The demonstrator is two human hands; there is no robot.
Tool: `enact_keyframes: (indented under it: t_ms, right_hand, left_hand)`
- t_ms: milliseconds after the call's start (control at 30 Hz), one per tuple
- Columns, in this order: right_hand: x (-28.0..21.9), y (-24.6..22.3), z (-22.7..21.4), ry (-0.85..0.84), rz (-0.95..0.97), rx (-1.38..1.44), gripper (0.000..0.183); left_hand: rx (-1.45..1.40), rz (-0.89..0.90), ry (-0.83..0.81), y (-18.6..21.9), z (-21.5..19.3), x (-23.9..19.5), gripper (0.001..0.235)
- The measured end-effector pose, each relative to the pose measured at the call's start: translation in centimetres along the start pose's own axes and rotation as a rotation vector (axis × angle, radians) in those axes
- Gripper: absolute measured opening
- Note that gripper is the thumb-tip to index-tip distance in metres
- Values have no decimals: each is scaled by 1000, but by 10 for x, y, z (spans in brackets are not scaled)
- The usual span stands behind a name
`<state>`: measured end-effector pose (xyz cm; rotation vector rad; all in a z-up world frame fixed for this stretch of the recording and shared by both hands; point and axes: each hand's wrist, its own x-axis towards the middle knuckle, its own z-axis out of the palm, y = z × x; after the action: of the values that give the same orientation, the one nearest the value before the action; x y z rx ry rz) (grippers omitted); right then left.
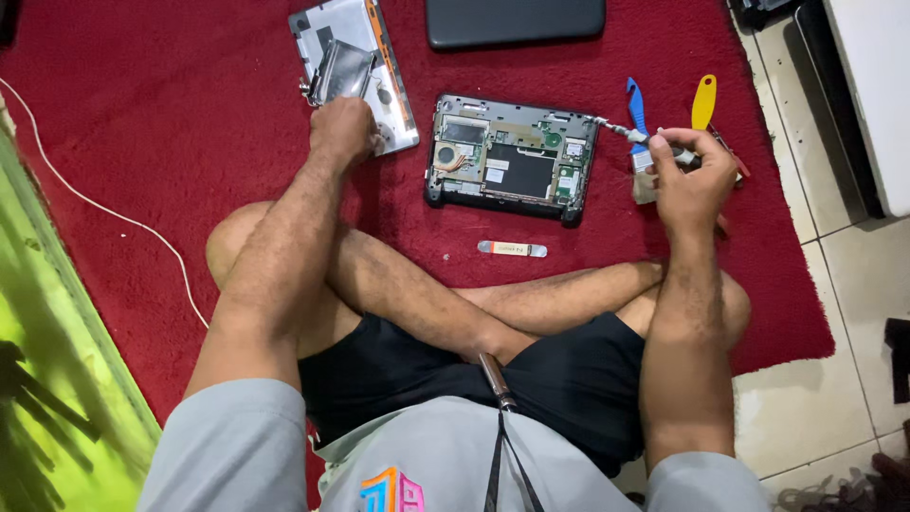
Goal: The person sits on a red rug and disassembles a laptop, removing the back cover and keyboard. They use a screwdriver to remove screws, disconnect cables, and remove the battery and motherboard. The person then reassembles the components in reverse order.
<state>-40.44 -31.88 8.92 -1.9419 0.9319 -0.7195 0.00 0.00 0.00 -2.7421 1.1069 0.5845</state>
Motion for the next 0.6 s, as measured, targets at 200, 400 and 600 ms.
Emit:
enact_keyframes:
  t_ms: [200,400,600]
  right_hand:
    - [2,30,2,-12,-17,183,9]
    - [5,31,-2,93,-48,190,37]
    - [0,-22,3,65,119,524,23]
  left_hand:
    - [-44,-21,-59,-9,22,19,17]
    - [-314,-160,-70,1,12,4,19]
    - [-342,-7,-145,56,-53,-42,40]
